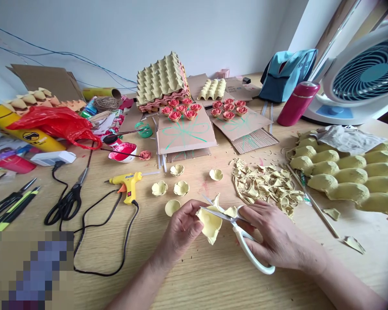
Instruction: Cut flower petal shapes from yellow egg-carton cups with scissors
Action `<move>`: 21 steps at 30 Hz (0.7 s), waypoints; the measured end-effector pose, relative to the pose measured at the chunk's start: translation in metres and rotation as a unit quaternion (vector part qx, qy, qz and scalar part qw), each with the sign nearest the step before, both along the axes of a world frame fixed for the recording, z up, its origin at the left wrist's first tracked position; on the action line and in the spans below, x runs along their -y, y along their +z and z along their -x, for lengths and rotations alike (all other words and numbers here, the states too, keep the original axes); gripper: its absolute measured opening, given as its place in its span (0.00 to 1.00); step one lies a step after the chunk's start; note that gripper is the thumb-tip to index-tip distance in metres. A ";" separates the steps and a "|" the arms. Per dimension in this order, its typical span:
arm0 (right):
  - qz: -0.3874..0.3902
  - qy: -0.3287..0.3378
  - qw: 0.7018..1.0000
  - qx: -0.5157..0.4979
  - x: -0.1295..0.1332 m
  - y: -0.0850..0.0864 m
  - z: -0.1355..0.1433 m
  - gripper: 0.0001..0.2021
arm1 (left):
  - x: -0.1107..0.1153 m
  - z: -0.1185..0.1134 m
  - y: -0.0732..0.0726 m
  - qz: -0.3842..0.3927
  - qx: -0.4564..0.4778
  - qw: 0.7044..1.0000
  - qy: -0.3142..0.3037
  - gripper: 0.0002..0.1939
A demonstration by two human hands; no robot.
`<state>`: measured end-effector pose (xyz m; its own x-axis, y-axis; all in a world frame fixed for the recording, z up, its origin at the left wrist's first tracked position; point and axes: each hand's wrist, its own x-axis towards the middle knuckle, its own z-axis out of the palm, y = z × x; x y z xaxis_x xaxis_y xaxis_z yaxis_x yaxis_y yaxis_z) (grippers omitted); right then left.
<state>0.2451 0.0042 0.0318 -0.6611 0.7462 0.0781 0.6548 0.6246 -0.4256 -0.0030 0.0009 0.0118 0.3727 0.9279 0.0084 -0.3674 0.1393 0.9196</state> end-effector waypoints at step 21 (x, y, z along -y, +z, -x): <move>-0.016 -0.020 0.999 0.022 0.006 -0.005 0.005 0.12 | -0.002 0.003 -0.001 0.037 0.011 0.999 0.016 0.15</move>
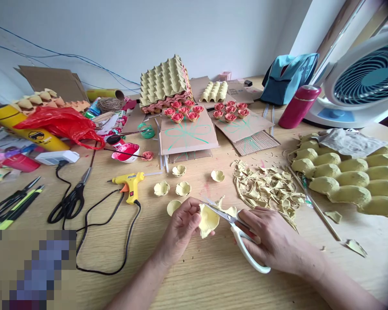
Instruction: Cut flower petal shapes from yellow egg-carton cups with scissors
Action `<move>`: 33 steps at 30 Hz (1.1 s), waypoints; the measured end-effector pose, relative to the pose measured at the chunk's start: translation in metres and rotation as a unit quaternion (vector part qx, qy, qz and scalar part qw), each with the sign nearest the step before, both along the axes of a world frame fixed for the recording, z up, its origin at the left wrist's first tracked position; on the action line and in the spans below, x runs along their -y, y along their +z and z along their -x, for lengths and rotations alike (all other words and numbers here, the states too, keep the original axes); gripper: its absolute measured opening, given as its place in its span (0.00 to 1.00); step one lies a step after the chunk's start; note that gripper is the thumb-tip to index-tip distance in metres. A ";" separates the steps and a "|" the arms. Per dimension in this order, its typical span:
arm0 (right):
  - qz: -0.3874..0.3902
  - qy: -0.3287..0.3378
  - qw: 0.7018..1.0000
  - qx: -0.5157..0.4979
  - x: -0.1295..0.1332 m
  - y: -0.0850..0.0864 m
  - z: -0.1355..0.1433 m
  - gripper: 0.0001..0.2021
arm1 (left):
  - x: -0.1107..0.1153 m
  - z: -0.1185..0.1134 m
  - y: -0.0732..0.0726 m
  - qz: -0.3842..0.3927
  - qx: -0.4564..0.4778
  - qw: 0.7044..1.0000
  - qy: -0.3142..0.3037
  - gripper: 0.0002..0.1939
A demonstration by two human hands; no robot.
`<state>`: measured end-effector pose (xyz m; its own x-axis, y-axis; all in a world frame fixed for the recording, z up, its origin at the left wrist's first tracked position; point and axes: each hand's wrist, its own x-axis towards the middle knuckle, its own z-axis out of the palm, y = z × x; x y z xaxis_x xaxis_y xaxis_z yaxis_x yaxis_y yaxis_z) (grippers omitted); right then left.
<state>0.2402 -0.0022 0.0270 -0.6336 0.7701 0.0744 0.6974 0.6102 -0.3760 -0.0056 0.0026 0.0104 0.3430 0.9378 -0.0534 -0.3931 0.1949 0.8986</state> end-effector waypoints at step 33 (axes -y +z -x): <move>0.196 -0.131 0.971 -0.030 0.014 0.014 0.014 0.14 | -0.003 -0.008 0.006 -0.031 -0.089 0.993 0.068 0.17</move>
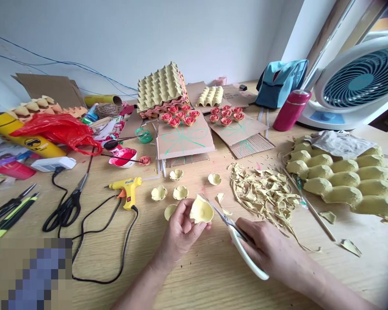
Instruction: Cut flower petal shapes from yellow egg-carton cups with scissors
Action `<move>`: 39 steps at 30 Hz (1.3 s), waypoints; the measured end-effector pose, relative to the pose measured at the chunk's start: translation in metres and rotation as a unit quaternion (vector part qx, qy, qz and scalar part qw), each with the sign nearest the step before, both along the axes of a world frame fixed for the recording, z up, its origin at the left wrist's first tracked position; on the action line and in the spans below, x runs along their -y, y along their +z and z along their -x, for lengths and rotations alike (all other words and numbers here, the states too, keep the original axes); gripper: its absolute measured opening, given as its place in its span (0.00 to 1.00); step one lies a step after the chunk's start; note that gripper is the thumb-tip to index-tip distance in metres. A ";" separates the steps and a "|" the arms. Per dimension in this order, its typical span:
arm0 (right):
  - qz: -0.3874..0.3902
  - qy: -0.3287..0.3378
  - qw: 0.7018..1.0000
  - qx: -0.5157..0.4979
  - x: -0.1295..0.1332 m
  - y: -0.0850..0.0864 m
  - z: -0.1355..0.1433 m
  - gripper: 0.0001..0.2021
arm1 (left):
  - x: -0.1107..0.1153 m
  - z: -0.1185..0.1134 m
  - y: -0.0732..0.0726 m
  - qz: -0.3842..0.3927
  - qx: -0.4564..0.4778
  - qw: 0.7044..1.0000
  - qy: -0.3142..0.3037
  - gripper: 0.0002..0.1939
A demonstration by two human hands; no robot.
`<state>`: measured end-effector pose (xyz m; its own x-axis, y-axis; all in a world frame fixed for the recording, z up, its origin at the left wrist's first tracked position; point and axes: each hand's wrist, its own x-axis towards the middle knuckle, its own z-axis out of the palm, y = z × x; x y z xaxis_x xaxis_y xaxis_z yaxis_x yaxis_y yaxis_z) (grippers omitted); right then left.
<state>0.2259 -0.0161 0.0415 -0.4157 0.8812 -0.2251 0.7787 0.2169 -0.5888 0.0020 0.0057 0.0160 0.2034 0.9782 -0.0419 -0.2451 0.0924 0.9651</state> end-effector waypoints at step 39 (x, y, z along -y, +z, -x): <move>-0.058 0.091 0.994 0.011 -0.016 0.014 -0.024 0.13 | 0.005 -0.002 -0.006 0.033 0.139 0.987 -0.078 0.16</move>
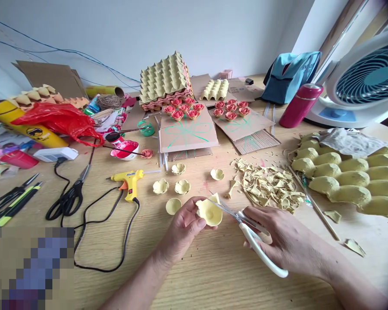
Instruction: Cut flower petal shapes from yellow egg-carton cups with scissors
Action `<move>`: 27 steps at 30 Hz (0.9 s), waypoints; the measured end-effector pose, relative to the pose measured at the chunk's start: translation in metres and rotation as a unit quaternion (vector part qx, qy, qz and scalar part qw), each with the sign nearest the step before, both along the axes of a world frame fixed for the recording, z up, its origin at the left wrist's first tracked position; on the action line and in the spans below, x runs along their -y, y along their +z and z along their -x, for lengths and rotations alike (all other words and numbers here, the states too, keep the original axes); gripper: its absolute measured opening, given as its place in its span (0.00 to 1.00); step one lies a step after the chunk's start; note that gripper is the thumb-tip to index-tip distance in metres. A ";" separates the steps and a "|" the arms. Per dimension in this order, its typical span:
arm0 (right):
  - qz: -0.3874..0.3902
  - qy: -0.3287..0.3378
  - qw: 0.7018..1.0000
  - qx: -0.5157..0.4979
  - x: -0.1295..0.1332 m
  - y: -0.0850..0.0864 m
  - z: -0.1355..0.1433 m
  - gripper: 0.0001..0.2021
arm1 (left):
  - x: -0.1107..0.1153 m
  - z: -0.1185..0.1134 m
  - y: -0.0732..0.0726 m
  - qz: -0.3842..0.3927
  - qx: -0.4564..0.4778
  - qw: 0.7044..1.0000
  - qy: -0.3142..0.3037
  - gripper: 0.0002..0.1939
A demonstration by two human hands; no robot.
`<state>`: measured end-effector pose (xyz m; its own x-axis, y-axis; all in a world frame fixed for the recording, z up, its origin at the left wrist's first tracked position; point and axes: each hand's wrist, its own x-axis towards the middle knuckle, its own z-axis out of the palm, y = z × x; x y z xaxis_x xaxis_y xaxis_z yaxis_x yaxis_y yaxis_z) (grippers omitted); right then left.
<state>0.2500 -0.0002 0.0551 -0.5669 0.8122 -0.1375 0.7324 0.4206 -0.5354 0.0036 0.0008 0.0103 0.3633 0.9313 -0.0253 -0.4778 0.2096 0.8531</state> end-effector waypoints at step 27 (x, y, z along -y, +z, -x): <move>-0.075 0.052 0.996 -0.023 0.004 -0.011 -0.001 0.14 | -0.001 0.004 0.002 -0.009 0.007 1.000 -0.016 0.15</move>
